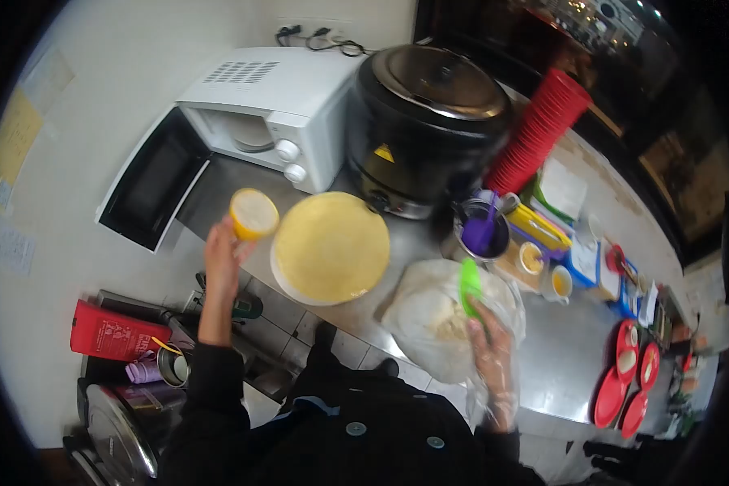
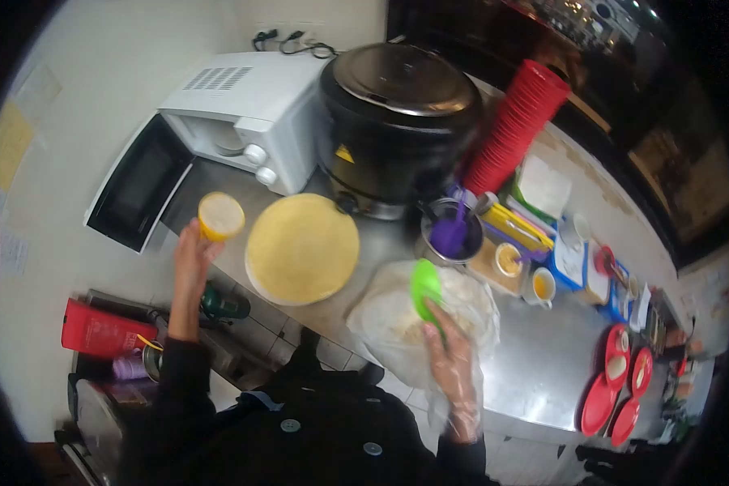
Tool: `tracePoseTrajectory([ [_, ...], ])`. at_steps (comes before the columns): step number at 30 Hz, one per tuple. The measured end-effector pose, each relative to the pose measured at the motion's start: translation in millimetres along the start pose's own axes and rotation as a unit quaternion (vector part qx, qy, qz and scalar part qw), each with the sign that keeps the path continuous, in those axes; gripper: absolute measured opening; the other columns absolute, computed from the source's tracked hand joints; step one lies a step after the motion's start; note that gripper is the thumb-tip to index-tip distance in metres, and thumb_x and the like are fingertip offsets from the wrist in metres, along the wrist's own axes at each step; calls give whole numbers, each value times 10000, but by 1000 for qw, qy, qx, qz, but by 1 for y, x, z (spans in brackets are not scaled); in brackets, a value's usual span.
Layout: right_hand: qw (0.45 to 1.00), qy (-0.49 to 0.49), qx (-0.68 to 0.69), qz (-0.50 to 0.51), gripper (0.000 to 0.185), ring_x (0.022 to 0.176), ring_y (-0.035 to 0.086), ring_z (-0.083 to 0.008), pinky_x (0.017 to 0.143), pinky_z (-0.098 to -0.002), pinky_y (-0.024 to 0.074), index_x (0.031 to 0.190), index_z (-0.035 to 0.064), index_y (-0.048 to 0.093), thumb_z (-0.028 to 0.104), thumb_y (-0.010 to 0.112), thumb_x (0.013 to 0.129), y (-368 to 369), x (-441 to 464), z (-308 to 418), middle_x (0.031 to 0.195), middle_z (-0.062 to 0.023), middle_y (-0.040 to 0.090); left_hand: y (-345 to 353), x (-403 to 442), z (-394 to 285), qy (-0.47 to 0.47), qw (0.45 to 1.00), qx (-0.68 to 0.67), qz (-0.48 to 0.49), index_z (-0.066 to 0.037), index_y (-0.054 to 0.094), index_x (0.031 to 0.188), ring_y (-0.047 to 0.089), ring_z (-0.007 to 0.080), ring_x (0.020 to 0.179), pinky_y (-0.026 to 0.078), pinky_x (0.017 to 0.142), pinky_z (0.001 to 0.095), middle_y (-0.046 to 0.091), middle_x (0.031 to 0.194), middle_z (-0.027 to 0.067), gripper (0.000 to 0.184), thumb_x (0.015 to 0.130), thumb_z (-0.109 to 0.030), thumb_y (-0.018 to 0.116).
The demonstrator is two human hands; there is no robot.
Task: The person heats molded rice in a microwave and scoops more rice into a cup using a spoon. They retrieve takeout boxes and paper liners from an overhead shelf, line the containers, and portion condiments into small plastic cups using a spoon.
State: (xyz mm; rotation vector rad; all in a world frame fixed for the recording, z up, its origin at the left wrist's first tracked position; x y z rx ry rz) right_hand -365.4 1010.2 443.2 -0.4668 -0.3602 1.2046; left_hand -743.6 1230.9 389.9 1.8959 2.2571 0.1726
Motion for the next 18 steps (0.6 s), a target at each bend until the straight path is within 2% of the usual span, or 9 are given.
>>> tracePoseTrajectory([
  [2,998,45,-34,-42,386,1086,561,-253,937,-334,412,1253,18,531,216,520,921,5,-2,3,1161,-198,602,-21,74,-8,37,999,-38,-11,-34,545,1073,609,171,856,524,797,315,589,975,88,335,933,-339,531],
  [4,995,61,-40,-66,399,1071,566,-259,926,-338,419,1249,11,533,235,517,920,19,0,16,1151,-205,604,-48,172,13,37,999,-30,-22,-35,547,1073,612,179,847,524,775,304,587,993,94,324,932,-327,535],
  [6,989,90,-52,-107,424,1049,573,-274,909,-347,426,1243,-2,534,268,518,917,35,5,32,1128,-226,604,-41,251,25,26,999,-31,-1,-18,552,1055,616,182,792,533,676,302,568,925,77,297,928,-287,549],
  [9,977,135,-80,-144,419,1029,577,-280,896,-356,430,1240,-14,531,249,517,913,64,16,53,1108,-235,607,-15,354,58,-27,1000,-14,2,-14,565,1043,615,210,727,541,627,322,565,883,82,245,902,-214,566],
  [11,972,154,-97,-146,405,996,587,-279,872,-358,441,1242,-21,524,217,508,913,81,22,70,1094,-233,612,2,391,73,-35,999,-25,-2,-11,574,1026,616,222,710,542,621,326,576,888,94,225,890,-191,571],
  [14,970,104,-151,-156,385,942,602,-277,834,-356,458,1239,-19,526,185,499,913,95,21,77,1075,-230,618,12,408,79,-52,998,21,13,3,592,1047,618,243,737,540,591,328,595,933,123,257,862,-175,583],
  [16,967,158,-106,-168,371,958,605,-284,839,-354,459,1237,-15,528,160,494,912,100,19,80,1086,-231,614,5,409,82,-49,974,208,69,7,597,1093,610,299,833,535,661,404,607,987,153,361,835,-243,627],
  [17,967,159,-106,-168,371,958,605,-284,839,-354,459,1237,-15,528,160,494,912,102,17,80,1086,-231,614,-18,412,71,91,933,349,16,-10,596,1120,584,317,908,498,739,439,604,1021,160,429,807,-298,654],
  [18,965,161,-117,-173,369,980,601,-286,849,-354,455,1236,-14,529,154,496,909,102,17,79,1096,-232,609,-40,417,68,230,850,472,-37,-26,594,1146,558,335,983,461,817,475,601,1055,166,499,779,-353,681],
])
Point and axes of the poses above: each hand's wrist, its own x-axis towards the middle knuckle, its own y-axis out of the palm, z = x × y, the point moved 4 cm from there along x, towards the middle knuckle
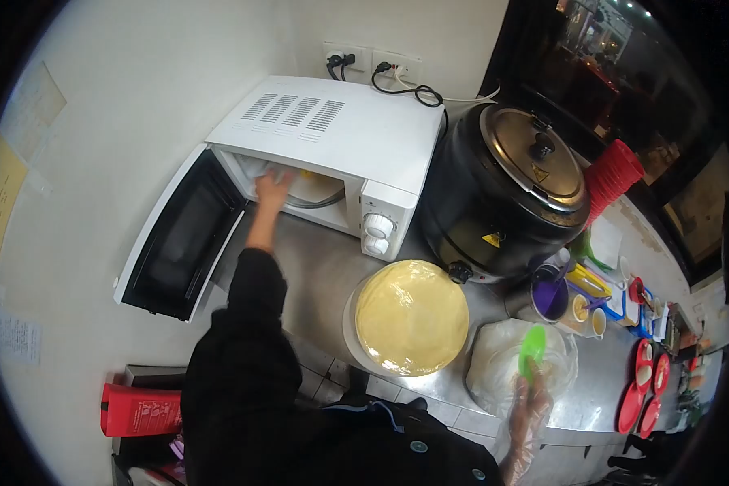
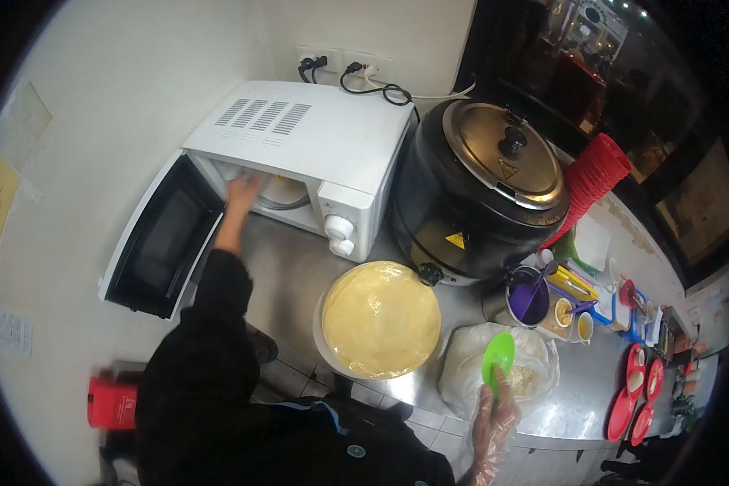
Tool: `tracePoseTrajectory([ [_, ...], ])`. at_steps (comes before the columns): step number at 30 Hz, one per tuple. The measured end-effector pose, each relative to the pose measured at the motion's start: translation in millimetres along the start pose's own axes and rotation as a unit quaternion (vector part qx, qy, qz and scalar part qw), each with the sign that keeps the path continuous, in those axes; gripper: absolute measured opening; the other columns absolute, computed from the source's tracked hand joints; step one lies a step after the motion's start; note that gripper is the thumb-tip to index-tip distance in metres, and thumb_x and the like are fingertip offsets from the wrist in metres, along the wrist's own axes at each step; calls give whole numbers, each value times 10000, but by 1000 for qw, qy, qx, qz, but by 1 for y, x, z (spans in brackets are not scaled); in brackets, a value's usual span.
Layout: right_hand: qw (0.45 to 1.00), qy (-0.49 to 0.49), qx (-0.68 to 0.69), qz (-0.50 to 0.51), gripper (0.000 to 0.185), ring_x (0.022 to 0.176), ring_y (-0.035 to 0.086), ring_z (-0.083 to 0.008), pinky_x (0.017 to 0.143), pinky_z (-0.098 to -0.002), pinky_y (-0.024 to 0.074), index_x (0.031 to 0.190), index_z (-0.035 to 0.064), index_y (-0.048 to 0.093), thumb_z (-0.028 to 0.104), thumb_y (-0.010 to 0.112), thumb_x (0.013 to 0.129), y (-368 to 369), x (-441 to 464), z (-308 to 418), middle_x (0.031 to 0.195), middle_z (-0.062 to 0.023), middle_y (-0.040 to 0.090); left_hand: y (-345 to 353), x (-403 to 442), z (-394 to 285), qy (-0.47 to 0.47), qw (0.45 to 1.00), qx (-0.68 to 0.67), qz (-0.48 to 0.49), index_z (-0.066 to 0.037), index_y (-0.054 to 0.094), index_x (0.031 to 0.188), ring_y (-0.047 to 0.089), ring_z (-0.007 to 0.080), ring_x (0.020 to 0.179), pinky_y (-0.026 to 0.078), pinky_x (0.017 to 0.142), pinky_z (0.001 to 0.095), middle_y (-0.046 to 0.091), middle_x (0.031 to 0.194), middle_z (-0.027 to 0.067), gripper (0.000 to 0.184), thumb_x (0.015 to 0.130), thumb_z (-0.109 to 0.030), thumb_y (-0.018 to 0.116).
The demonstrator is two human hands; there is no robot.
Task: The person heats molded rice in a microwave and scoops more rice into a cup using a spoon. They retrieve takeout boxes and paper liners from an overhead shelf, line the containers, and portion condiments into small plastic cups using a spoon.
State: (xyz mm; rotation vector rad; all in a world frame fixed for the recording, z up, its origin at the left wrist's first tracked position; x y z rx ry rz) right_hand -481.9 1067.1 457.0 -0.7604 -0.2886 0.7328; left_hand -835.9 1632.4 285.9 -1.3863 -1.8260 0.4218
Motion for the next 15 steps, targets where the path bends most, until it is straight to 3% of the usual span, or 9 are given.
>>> tracePoseTrajectory([
  [1,1000,2,-10,-8,368,1001,597,-288,860,-353,451,1236,-14,530,147,499,906,0,0,-2,1106,-233,605,-80,-33,-46,19,983,170,-59,-52,598,1145,484,337,1108,357,914,481,583,1121,183,581,725,-441,697],
  [3,1000,-20,1,-19,367,1021,592,-295,870,-354,449,1236,-13,530,142,502,904,2,0,-9,1117,-236,600,-193,-74,-66,135,920,298,-216,-79,567,1188,419,330,1189,349,905,496,555,1179,168,575,760,-456,639],
  [4,999,-43,10,-24,367,1042,587,-303,880,-354,446,1236,-11,530,138,505,901,2,-2,-13,1127,-238,596,-240,-96,-69,-1,890,390,-238,-94,544,1218,399,344,1202,341,917,542,499,1258,162,567,795,-469,604],
  [5,999,-39,9,-25,367,1042,587,-303,880,-354,446,1236,-11,530,138,505,901,3,-3,-17,1127,-238,596,-273,-103,-19,-48,869,419,-261,-108,526,1232,370,359,1224,332,923,579,450,1307,169,580,816,-509,569],
  [7,999,-44,8,-11,370,1057,583,-320,890,-360,444,1236,-7,532,152,513,902,5,-1,-19,1144,-241,590,-320,-121,36,-181,858,455,-157,-113,536,1217,321,349,1261,324,908,604,430,1327,170,579,835,-548,530],
  [11,995,-89,-7,37,370,1064,582,-349,897,-381,443,1231,2,539,171,527,902,7,1,-7,1136,-252,590,-350,-140,5,-199,850,486,-49,-47,541,1182,446,357,1163,388,880,530,512,1233,196,649,827,-591,533],
  [13,993,-111,10,36,366,1041,592,-359,891,-386,447,1227,7,544,165,535,897,5,0,-6,1101,-256,602,-341,-152,-20,-149,939,256,174,26,545,1128,573,331,988,450,823,426,604,1059,207,726,800,-621,568],
  [14,992,-114,23,40,365,1035,596,-361,889,-388,448,1224,9,546,166,539,895,4,-2,-6,1095,-256,606,-332,-170,-37,-148,951,150,226,71,542,1096,619,285,858,472,783,345,640,912,178,760,776,-614,615],
  [15,992,-116,35,45,364,1028,599,-363,887,-390,449,1222,11,549,166,542,892,1,-4,-7,1089,-255,609,-317,-186,-40,-124,957,55,256,70,539,1121,599,220,905,463,815,335,632,927,149,709,797,-554,632],
])
Point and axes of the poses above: each hand's wrist, its own x-axis towards the middle knuckle, its own y-axis out of the palm, z = x × y, the point moved 4 cm from there along x, towards the middle knuckle
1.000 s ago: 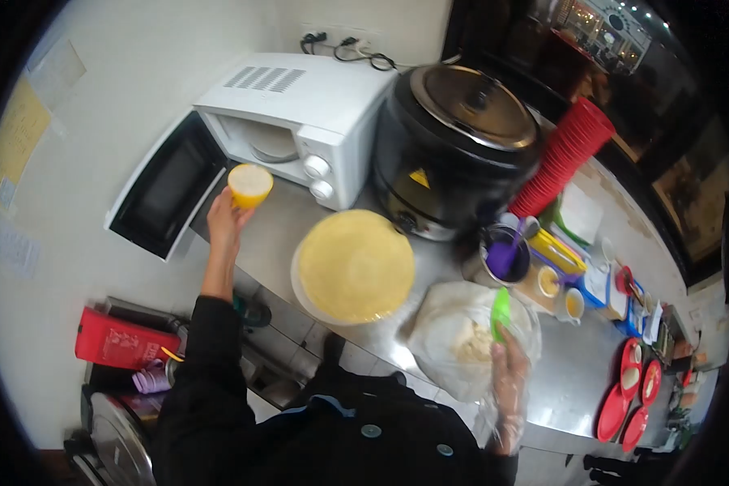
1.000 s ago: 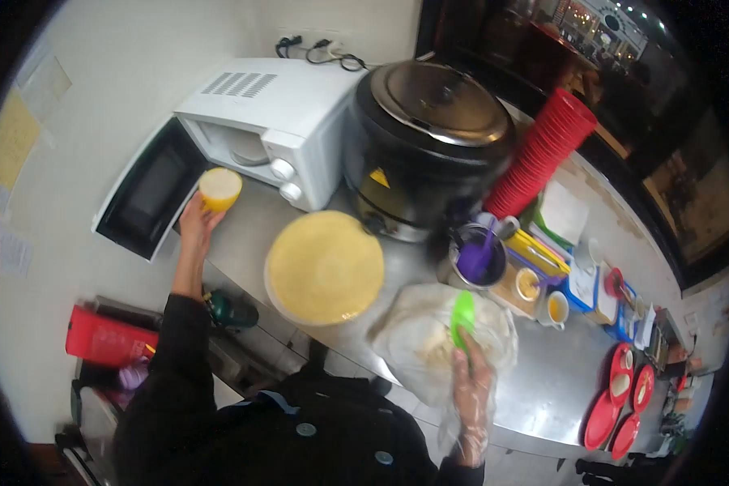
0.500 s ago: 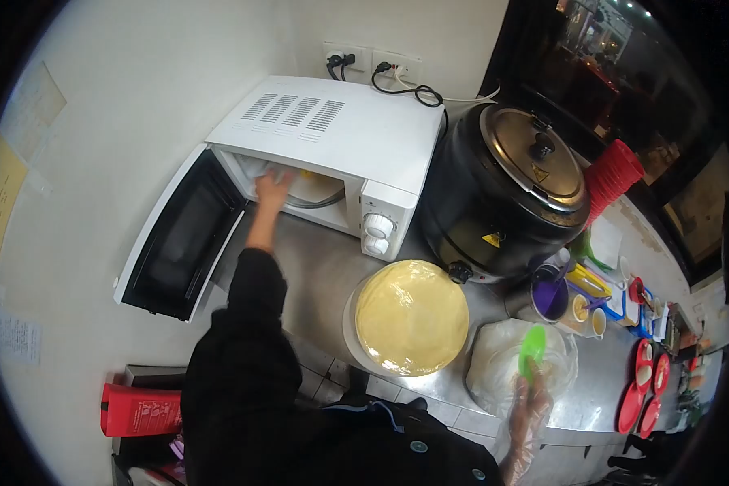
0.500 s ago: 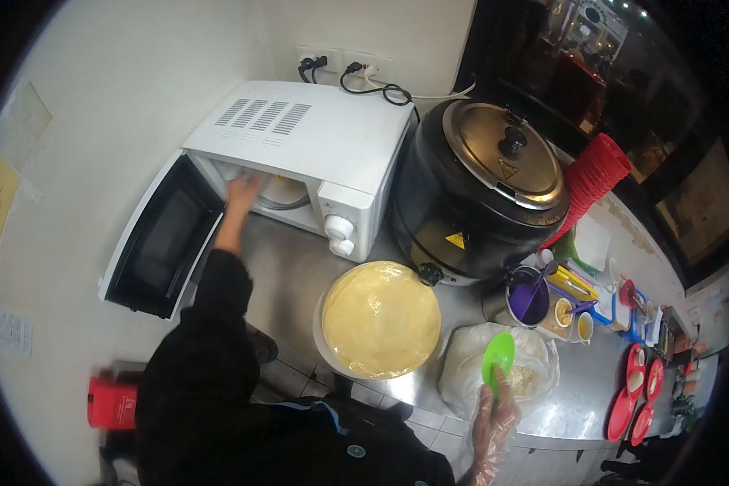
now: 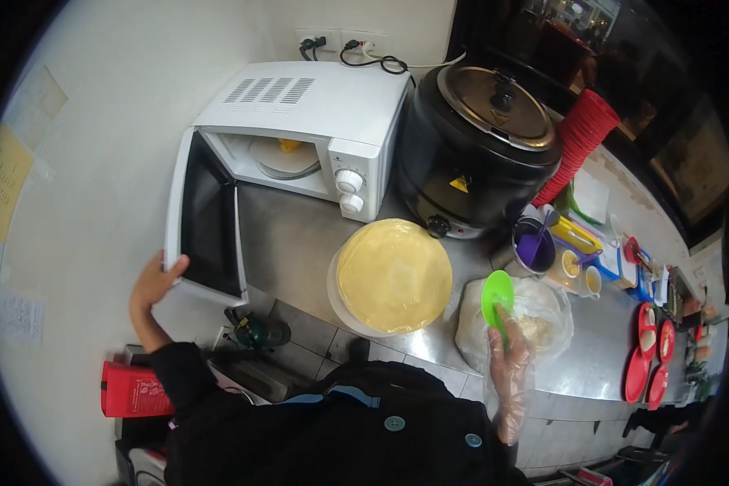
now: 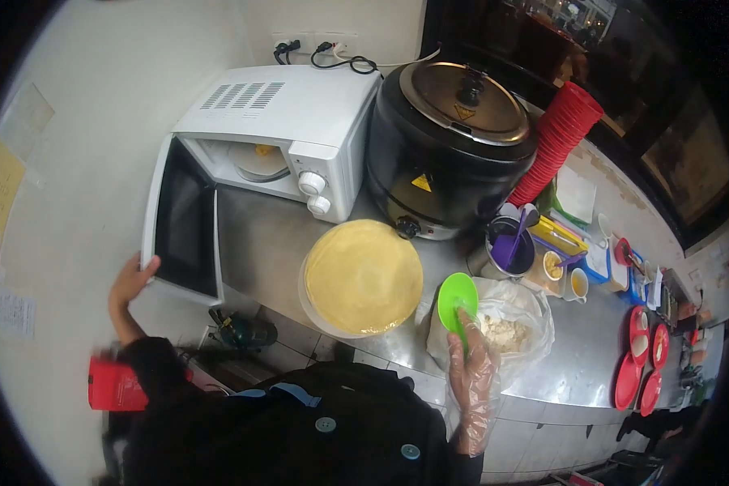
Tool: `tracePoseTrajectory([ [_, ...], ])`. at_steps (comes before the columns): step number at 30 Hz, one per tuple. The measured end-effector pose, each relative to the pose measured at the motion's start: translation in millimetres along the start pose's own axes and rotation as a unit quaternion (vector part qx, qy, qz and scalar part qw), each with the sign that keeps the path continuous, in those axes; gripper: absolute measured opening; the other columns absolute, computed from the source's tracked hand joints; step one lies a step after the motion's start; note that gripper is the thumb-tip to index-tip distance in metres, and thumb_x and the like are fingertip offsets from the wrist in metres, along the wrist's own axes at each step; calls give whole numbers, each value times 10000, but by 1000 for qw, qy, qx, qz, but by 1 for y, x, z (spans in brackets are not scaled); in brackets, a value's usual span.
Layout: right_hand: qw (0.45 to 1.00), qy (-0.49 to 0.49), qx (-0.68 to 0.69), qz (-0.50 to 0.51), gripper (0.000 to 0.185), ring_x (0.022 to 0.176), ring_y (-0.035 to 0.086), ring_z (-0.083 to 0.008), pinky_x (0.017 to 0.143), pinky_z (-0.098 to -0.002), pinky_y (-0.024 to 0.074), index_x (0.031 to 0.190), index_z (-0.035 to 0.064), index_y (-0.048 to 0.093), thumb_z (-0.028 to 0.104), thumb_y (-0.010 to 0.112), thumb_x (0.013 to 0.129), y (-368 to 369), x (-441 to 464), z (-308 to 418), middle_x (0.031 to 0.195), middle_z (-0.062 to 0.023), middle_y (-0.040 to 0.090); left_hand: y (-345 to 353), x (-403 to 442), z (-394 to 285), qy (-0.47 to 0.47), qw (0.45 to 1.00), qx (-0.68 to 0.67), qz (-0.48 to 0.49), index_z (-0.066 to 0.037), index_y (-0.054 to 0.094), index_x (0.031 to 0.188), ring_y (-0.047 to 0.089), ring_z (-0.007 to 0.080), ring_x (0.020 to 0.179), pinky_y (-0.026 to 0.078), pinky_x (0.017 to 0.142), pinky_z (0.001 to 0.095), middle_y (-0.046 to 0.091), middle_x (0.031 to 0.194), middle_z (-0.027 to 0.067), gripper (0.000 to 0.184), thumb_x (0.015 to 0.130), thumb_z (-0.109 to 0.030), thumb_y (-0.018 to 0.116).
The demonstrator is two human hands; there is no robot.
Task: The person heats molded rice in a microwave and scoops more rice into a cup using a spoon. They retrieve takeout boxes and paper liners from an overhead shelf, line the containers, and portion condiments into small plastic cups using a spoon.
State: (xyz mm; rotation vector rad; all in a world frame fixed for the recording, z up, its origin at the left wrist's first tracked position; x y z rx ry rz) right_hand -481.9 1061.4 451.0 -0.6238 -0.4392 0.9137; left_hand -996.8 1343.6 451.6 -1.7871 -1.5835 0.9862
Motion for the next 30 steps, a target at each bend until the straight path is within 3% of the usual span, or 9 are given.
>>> tracePoseTrajectory([
  [3,1000,-7,-3,0,360,1032,597,-362,887,-396,447,1217,14,553,165,544,890,-2,-9,-14,1090,-257,607,83,0,-51,146,956,-228,115,-3,482,1241,564,138,968,445,865,300,595,1066,62,510,831,-222,692],
  [9,1000,-2,-14,7,350,1039,589,-377,891,-399,445,1208,20,559,159,546,887,-15,-27,-32,1081,-267,606,175,72,-173,321,906,-245,-124,18,572,1027,679,218,784,517,659,310,672,868,165,269,820,-116,679],
  [14,999,41,0,-23,354,1030,596,-375,887,-395,447,1210,11,554,156,543,888,-32,-51,-47,1073,-272,607,186,85,-203,232,954,-44,-183,74,598,936,675,268,716,508,645,329,664,779,208,364,817,-256,694],
  [16,998,58,-3,-35,355,1026,600,-369,884,-394,448,1211,6,552,151,543,887,-36,-58,-51,1070,-273,608,204,80,-203,135,982,118,-52,81,605,932,666,320,698,522,621,376,658,772,218,427,824,-326,677],
  [17,997,59,1,-46,352,1017,604,-368,875,-393,453,1209,2,551,139,542,885,-37,-61,-53,1063,-273,610,218,79,-201,42,996,48,70,82,618,913,674,296,736,527,620,384,655,746,218,467,839,-378,651],
  [20,996,70,5,-48,348,997,611,-372,854,-393,462,1208,-2,551,118,541,881,-38,-64,-55,1046,-277,612,257,94,-206,6,989,14,146,92,620,905,677,276,782,535,609,387,649,843,244,526,860,-432,607],
  [24,997,62,-11,-41,346,963,619,-383,827,-393,473,1209,-3,550,99,538,879,-42,-64,-54,1023,-282,615,294,117,-197,5,973,-187,138,115,613,874,662,325,836,544,640,379,641,888,268,591,867,-475,568],
  [26,997,63,-9,-44,348,963,620,-383,829,-393,472,1212,-2,548,96,539,878,-41,-63,-55,1023,-283,615,293,118,-204,117,986,101,58,128,566,1016,616,387,947,509,783,416,599,1054,293,587,881,-444,552],
  [30,997,75,-19,-23,348,976,619,-379,842,-389,470,1218,1,546,90,533,881,-41,-62,-53,1026,-278,618,286,94,-218,55,997,55,8,123,523,1094,560,402,1055,443,900,414,577,1102,297,530,880,-359,575],
])
Point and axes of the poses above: each hand's wrist, its own x-axis towards the middle knuckle, its own y-axis out of the palm, z = x × y, the point moved 4 cm from there along x, towards the middle knuckle
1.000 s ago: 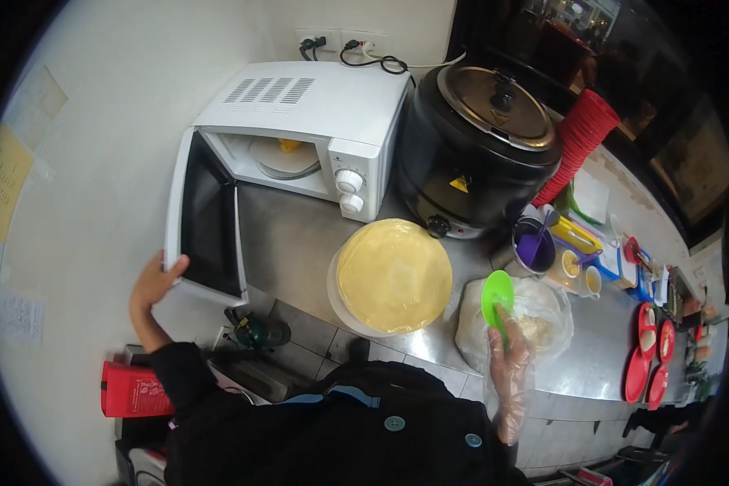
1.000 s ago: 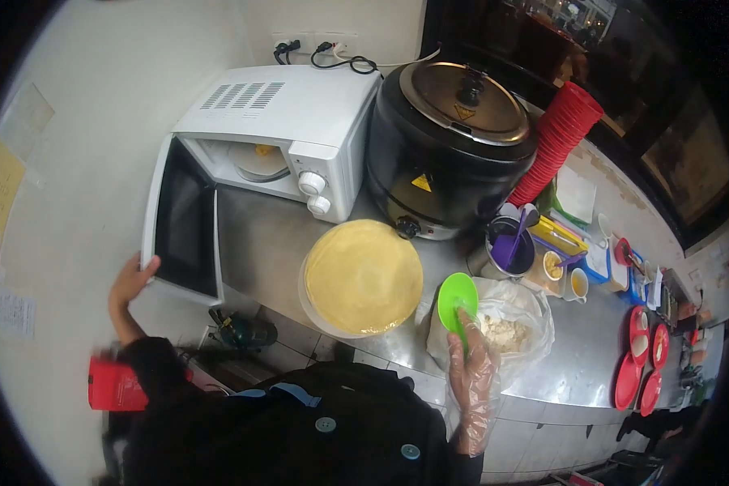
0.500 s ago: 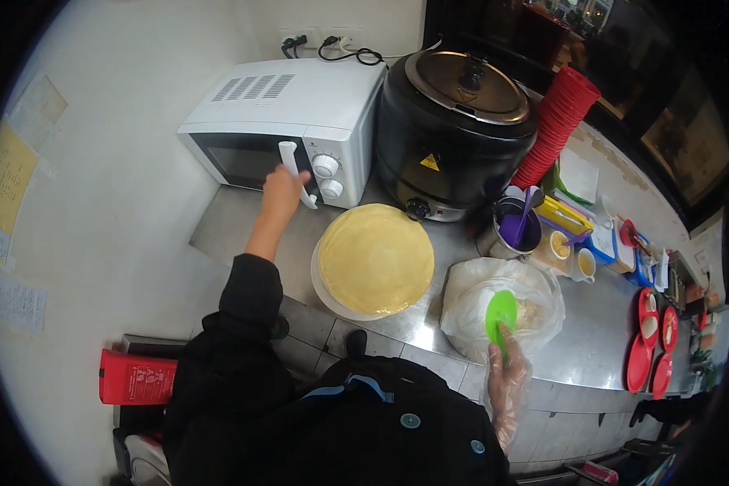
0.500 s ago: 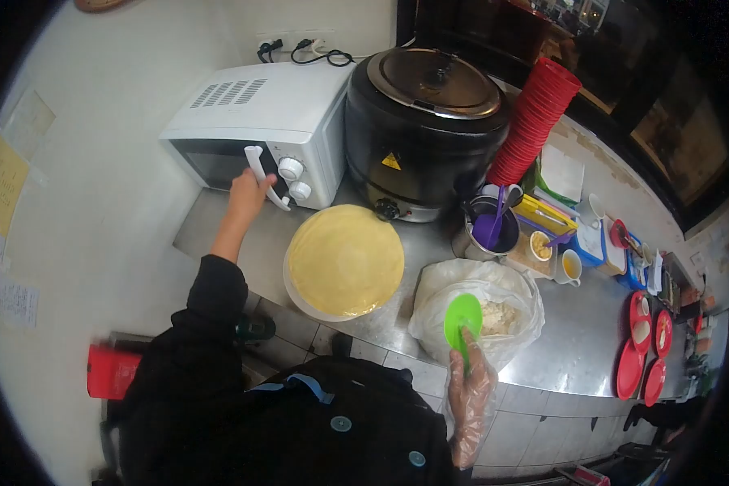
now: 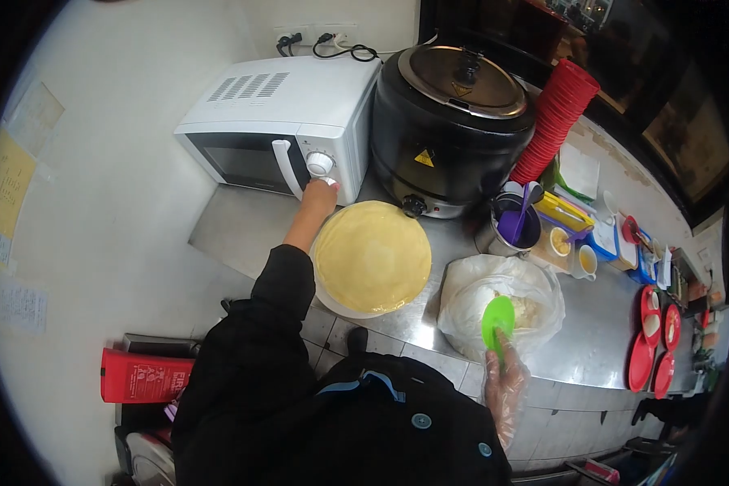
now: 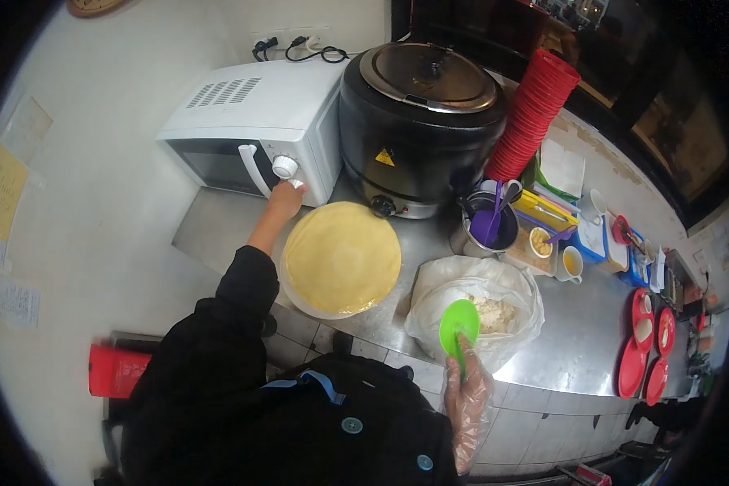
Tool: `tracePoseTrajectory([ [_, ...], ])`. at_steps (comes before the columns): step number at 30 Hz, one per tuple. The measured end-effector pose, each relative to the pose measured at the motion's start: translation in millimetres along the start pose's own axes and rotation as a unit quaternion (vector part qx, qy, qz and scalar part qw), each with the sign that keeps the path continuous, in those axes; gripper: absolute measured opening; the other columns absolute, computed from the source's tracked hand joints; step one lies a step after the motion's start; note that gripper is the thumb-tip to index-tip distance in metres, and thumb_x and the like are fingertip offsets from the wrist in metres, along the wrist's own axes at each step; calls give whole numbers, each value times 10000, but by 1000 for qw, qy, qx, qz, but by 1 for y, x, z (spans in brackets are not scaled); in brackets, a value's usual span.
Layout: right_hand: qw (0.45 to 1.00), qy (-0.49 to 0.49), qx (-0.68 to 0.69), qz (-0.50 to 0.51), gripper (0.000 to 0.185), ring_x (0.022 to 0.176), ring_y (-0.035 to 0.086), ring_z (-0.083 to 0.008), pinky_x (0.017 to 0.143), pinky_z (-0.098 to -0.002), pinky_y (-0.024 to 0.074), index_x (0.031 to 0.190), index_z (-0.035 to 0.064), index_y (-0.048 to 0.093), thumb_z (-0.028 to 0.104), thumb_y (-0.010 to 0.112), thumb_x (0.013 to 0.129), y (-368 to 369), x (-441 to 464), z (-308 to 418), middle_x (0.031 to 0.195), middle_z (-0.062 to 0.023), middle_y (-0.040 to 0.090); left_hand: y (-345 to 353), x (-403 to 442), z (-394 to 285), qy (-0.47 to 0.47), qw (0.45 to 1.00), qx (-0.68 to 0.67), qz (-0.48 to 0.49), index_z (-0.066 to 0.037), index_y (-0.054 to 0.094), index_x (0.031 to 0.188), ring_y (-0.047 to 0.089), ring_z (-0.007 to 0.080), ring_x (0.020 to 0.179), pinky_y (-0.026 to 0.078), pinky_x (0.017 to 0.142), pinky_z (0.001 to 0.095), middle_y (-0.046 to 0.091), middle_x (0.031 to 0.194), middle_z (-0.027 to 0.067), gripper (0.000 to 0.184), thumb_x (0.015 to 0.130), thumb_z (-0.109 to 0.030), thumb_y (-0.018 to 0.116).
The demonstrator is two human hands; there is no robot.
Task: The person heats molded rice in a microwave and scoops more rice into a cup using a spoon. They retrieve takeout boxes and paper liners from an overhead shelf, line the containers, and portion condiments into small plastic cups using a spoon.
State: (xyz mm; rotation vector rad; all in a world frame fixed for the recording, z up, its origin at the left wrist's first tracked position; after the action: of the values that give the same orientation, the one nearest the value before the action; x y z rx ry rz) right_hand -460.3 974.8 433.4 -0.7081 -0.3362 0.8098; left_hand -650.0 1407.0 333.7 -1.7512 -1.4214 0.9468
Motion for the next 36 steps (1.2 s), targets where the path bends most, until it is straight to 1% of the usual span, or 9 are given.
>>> tracePoseTrajectory([
  [11,974,48,223,1,543,1114,553,-312,906,-375,439,1395,52,322,53,491,878,9,18,-4,1251,-236,515,-23,-62,-16,65,996,-49,-25,175,445,1142,587,401,993,474,833,432,593,1042,300,660,833,-373,643],
  [13,926,68,371,21,612,1118,545,-300,916,-375,433,1436,70,237,47,486,878,21,28,6,1281,-220,491,-24,-126,-44,175,965,-144,134,101,261,1353,544,384,1101,452,903,388,542,1178,290,873,802,-441,667],
  [16,872,27,484,70,669,1115,534,-277,943,-365,409,1455,75,147,87,508,892,55,39,37,1301,-198,462,25,-251,-68,375,850,-209,305,26,368,1326,497,282,1168,396,974,380,532,1195,237,641,868,-337,632],
  [19,819,42,539,192,698,1126,522,-275,964,-360,389,1454,53,131,137,548,900,89,39,62,1312,-208,456,32,-304,-57,288,837,-360,295,20,358,1320,561,249,1066,451,906,364,573,1098,188,557,921,-314,557],
  [23,849,-120,338,387,622,1167,492,-246,985,-342,358,1409,30,282,152,584,880,113,24,82,1292,-180,496,34,-306,61,52,791,-600,-109,-6,446,1167,595,157,691,506,665,306,579,833,68,309,991,-255,393],
  [26,851,-192,271,407,453,1110,527,-212,946,-335,388,1290,29,479,191,598,884,119,11,80,1156,-129,605,-5,-338,183,-163,809,-416,-382,-44,425,1278,543,122,638,478,615,280,567,862,72,341,989,-221,386],
  [28,854,-133,263,428,426,1053,544,-203,933,-322,394,1263,23,499,188,593,882,120,10,62,1131,-126,613,-18,-379,263,-162,827,13,-538,-40,417,1323,575,325,842,450,781,416,553,1045,189,378,966,-163,390],
  [32,864,-136,225,429,389,1007,555,-197,910,-316,406,1231,13,520,179,579,885,114,7,33,1110,-131,619,-70,-458,313,-478,854,15,-206,-43,458,1305,551,397,1039,445,888,444,512,1185,269,433,891,-169,457],
  [36,879,-89,213,418,362,996,560,-192,892,-309,414,1208,-2,531,165,563,888,104,5,16,1065,-136,632,-84,-482,351,-582,811,49,-40,-21,546,1227,529,382,1127,446,934,405,490,1244,275,406,865,-187,466],
])
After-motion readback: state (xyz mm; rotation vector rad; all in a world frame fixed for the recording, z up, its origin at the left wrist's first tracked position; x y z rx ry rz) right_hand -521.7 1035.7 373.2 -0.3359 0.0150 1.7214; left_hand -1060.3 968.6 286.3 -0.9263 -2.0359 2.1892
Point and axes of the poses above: each hand's wrist, its own x-axis towards the middle knuckle, its own y-axis out of the palm, z = x × y, the point moved 4 cm from there along x, towards the middle knuckle
